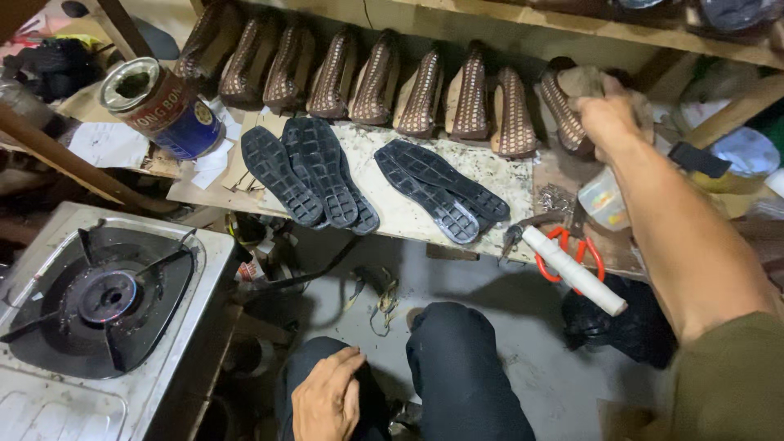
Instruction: The person sits on the floor and uses a hammer to tap a patterned sole onto a shoe upper. They repeatedly press the sole edges, tap along the perimeter, and adjust the fit by hand. The person also briefly heats the sole on a gas stove burner before continuing to hammer and press the sole into place.
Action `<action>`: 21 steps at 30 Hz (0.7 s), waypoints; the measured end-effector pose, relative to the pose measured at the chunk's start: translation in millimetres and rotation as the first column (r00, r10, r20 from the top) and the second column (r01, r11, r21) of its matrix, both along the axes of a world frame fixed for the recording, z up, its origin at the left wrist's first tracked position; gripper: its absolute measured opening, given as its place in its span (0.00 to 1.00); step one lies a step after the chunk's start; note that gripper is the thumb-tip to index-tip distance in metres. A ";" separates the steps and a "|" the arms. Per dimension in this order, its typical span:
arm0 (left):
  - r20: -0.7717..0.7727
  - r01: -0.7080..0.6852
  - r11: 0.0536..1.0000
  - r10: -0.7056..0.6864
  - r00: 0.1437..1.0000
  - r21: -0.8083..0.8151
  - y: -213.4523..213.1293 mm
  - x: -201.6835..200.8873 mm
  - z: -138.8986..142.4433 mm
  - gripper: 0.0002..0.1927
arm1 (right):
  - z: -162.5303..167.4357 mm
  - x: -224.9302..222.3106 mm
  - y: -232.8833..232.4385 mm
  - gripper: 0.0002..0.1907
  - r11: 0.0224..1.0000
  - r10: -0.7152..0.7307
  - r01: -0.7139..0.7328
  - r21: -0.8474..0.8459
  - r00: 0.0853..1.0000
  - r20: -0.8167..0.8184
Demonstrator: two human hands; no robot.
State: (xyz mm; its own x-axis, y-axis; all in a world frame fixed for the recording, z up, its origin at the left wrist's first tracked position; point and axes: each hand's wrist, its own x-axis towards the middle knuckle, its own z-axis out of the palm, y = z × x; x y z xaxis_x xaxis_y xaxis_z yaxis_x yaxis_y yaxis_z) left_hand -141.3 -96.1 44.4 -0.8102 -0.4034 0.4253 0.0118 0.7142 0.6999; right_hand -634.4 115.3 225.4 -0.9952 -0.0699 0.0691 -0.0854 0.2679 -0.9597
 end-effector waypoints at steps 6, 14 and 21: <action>0.032 -0.028 0.999 0.027 0.999 0.039 -8.9 -10.4 -8.6 0.19 | 0.9 -16.2 -10.0 0.35 0.922 -0.118 0.139 0.362 0.990 -0.080; -0.064 -0.053 0.998 0.051 0.997 -0.028 -3.6 -17.5 -30.0 0.20 | -17.6 -28.9 29.6 0.24 0.525 -0.018 0.274 0.806 0.950 -0.311; -0.052 -0.055 0.997 0.053 0.997 -0.046 -6.3 -14.3 -31.8 0.20 | -27.8 -42.0 34.6 0.20 0.444 0.088 0.445 0.778 0.842 -0.532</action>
